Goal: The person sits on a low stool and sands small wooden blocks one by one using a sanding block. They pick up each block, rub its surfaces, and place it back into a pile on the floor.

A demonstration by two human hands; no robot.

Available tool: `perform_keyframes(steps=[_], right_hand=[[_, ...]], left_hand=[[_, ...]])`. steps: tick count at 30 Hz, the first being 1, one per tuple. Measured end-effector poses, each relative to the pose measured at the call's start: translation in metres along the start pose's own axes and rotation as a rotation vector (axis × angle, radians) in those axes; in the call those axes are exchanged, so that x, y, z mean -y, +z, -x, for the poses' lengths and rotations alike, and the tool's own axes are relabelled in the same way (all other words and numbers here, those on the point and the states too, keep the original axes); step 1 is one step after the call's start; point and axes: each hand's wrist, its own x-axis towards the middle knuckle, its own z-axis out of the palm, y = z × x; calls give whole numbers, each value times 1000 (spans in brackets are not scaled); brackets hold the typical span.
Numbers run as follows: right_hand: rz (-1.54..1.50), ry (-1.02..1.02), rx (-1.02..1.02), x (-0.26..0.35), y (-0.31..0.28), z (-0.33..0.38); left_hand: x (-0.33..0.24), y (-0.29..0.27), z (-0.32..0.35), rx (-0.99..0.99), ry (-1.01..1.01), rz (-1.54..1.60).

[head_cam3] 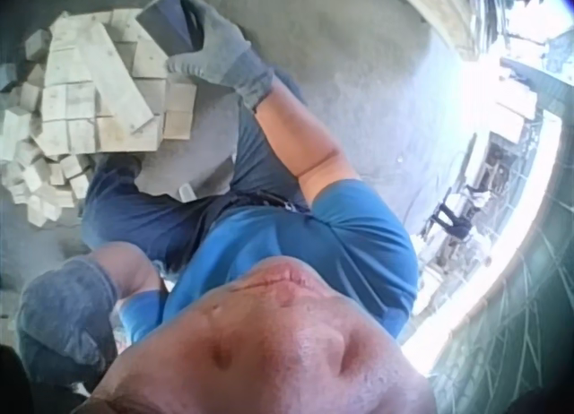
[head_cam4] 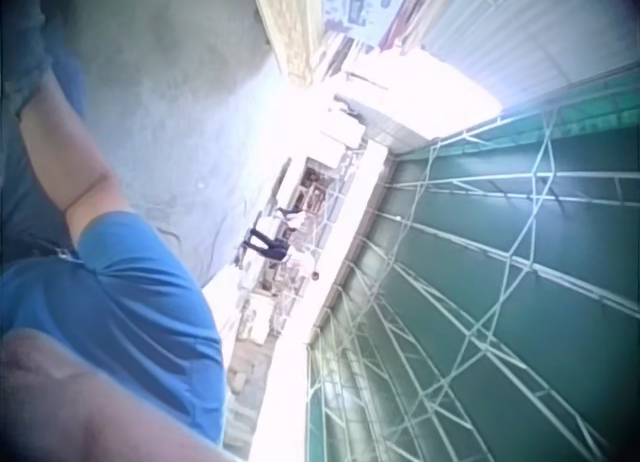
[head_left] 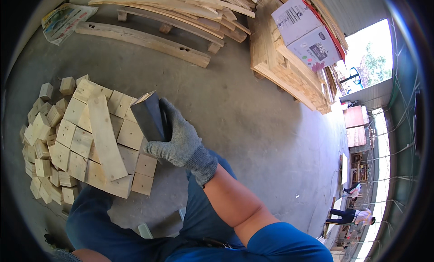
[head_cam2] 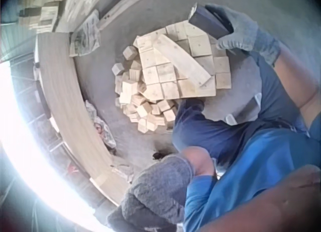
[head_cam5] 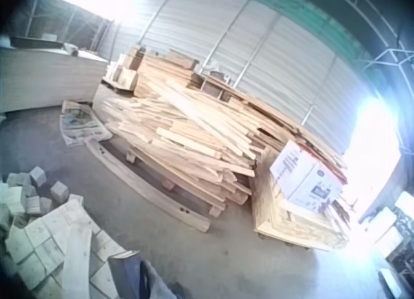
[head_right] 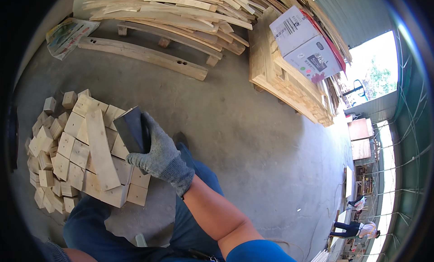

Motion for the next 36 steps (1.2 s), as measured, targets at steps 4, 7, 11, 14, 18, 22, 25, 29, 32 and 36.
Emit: perform_keyframes(steps=[4, 7, 11, 14, 18, 22, 25, 29, 32, 36], right_hand=[[-73, -62, -9, -9, 7, 0], [-27, -68, -9, -7, 9, -1], [-66, 14, 36, 4, 5, 0], [33, -29, -11, -4, 1, 1], [33, -22, 1, -2, 12, -6], [108, -44, -1, -12, 9, -6], [144, -64, -2, -19, 10, -3], [114, -101, 8, -21, 13, -6], [81, -170, -3, -17, 15, -7], [-99, -70, -15, 5, 6, 4]], left_hand=[[0, 1, -1, -5, -1, -11], [2, -2, 1, -13, -8, -3], [2, -4, 4, -23, -7, -15], [2, -2, 5, -18, -8, -15], [-4, -18, 11, -51, 7, -33], [1, -14, 15, -31, -13, -18], [1, -12, 17, -25, -12, -20], [-4, -19, 21, -51, 12, -42], [-16, -33, 26, -96, 54, -63], [-61, -66, 33, -145, 210, -83]])
